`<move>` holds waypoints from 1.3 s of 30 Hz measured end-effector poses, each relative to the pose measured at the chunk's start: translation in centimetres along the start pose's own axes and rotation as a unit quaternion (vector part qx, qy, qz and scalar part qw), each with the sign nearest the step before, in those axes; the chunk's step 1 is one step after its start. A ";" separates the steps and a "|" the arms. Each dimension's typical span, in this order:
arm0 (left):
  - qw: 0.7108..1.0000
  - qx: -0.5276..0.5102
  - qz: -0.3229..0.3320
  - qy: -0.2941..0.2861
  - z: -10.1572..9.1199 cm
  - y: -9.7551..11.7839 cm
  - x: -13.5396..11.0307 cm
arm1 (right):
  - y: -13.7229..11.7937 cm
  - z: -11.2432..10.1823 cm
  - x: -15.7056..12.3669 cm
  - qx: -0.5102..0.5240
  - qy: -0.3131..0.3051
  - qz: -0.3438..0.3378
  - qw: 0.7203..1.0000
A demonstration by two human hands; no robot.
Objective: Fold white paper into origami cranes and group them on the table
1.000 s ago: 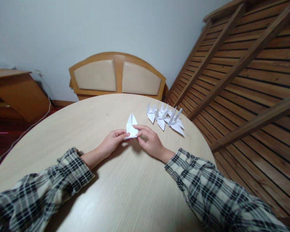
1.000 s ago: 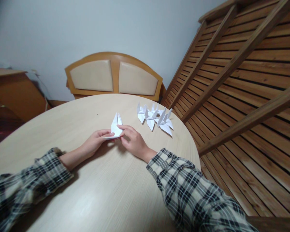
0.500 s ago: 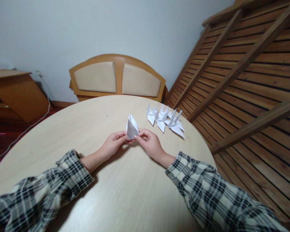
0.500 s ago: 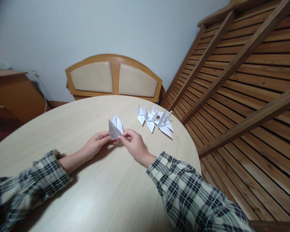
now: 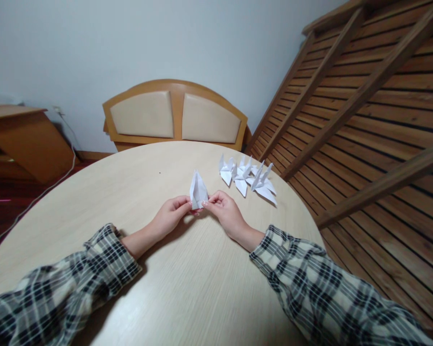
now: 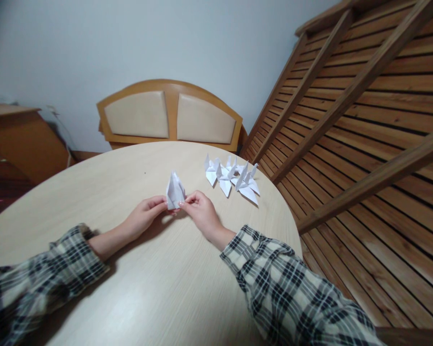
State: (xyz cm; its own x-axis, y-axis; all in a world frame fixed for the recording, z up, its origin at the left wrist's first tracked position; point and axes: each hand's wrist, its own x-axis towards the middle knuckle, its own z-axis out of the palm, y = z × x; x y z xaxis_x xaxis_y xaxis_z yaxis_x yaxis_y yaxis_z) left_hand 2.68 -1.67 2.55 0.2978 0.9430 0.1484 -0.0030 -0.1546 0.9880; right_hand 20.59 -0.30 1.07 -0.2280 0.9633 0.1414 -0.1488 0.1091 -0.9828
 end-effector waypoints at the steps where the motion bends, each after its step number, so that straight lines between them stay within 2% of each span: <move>1: 1.000 0.004 -0.001 0.000 0.0 0.1 0.0 | -0.1 0.0 0.0 -0.002 0.001 0.001 1.000; 7: 1.000 -0.007 0.001 0.015 -0.2 -0.2 0.0 | -0.1 -0.1 0.1 -0.020 0.021 -0.007 1.000; 13: 1.000 0.012 -0.012 -0.005 -0.1 -0.3 0.0 | 0.0 -0.1 0.1 -0.021 0.026 -0.009 0.999; 30: 1.000 0.028 -0.010 0.001 0.0 0.3 -0.2 | -0.5 0.2 -0.2 0.042 0.003 0.037 0.998; 39: 1.000 0.004 -0.012 0.007 -0.1 -0.2 -0.1 | -0.9 0.5 -0.5 0.064 -0.009 0.045 0.997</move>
State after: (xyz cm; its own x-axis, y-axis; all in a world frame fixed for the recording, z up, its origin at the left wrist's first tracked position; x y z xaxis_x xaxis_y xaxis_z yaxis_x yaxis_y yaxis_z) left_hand 2.58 -1.75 2.33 0.2840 0.9505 0.1260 0.0117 -0.1349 0.9908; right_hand 20.38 -1.03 1.94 -0.2622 0.9634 0.0563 -0.2492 -0.0112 -0.9684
